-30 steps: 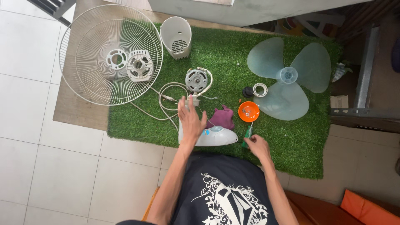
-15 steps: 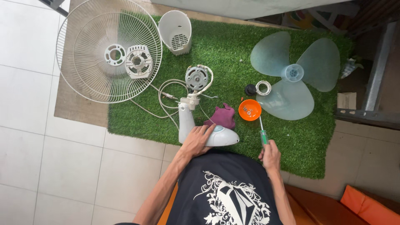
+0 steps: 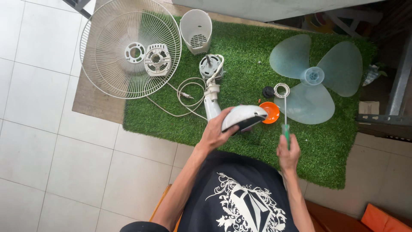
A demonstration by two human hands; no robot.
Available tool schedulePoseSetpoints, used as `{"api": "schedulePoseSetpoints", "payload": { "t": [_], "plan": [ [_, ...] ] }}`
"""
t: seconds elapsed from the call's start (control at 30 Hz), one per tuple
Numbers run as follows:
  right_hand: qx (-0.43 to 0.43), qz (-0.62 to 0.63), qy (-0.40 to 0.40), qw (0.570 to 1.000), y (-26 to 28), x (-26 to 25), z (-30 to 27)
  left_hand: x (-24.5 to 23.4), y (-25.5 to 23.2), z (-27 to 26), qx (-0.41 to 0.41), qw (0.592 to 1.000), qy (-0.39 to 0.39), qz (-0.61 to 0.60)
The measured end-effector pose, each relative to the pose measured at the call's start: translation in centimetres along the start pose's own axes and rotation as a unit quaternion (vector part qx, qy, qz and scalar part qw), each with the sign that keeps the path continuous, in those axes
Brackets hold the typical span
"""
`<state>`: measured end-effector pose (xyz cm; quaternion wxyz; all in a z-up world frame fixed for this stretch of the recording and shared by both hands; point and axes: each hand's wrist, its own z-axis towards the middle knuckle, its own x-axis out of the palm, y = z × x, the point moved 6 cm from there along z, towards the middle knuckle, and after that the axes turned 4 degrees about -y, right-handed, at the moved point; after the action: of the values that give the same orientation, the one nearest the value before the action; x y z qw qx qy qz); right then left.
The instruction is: The person disassembles a white pedestal fan by hand and with a screwdriver. They remove the front grille, fan blades, central hub, rear grille, and motor housing, then unscrew the base plate. Parts are placed on a green mat.
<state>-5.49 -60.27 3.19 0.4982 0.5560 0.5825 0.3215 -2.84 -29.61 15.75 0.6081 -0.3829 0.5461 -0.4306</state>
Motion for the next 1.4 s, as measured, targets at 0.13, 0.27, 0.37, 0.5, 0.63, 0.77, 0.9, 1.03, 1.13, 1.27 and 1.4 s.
{"api": "schedulePoseSetpoints", "payload": {
  "t": [0.13,0.27,0.37,0.5,0.63,0.77,0.9,1.03,1.13,1.27,1.4],
  "plan": [
    [-0.077,0.079,0.113,0.987,5.8,5.6,1.9,-0.9,0.3,0.6,-0.025,0.999,-0.044,-0.020],
    [-0.118,0.207,0.199,0.951,9.2,10.5,2.0,-1.8,0.8,0.8,-0.064,0.993,-0.093,-0.045],
    [-0.068,0.197,0.199,0.958,10.3,12.0,1.9,-2.5,0.4,1.2,-0.050,0.979,-0.173,-0.096],
    [-0.129,0.172,0.226,0.950,14.1,13.7,0.7,-3.2,1.0,0.6,-0.144,0.928,-0.233,-0.252],
    [-0.060,0.138,0.220,0.964,15.8,14.7,-0.7,-4.3,1.5,0.4,-0.218,0.909,-0.205,-0.289],
    [-0.026,0.184,0.241,0.953,16.7,16.0,-0.8,-5.1,1.9,1.1,-0.235,0.910,-0.176,-0.293],
    [-0.012,0.200,0.228,0.953,16.4,16.9,-0.4,-6.1,1.7,2.5,-0.182,0.915,-0.179,-0.314],
    [0.022,0.203,0.212,0.956,15.3,17.8,-0.2,-7.8,0.6,3.4,-0.131,0.945,-0.180,-0.239],
    [0.023,0.187,0.196,0.962,14.9,17.8,-0.3,-9.3,-0.9,4.4,-0.121,0.957,-0.185,-0.190],
    [0.008,0.127,0.194,0.973,16.2,17.4,-1.1,-11.6,-6.0,5.5,0.038,0.973,-0.225,-0.028],
    [0.029,-0.017,0.157,0.987,18.8,17.1,-2.0,-11.5,-8.1,8.6,0.049,0.976,-0.160,0.137]
  ]
}}
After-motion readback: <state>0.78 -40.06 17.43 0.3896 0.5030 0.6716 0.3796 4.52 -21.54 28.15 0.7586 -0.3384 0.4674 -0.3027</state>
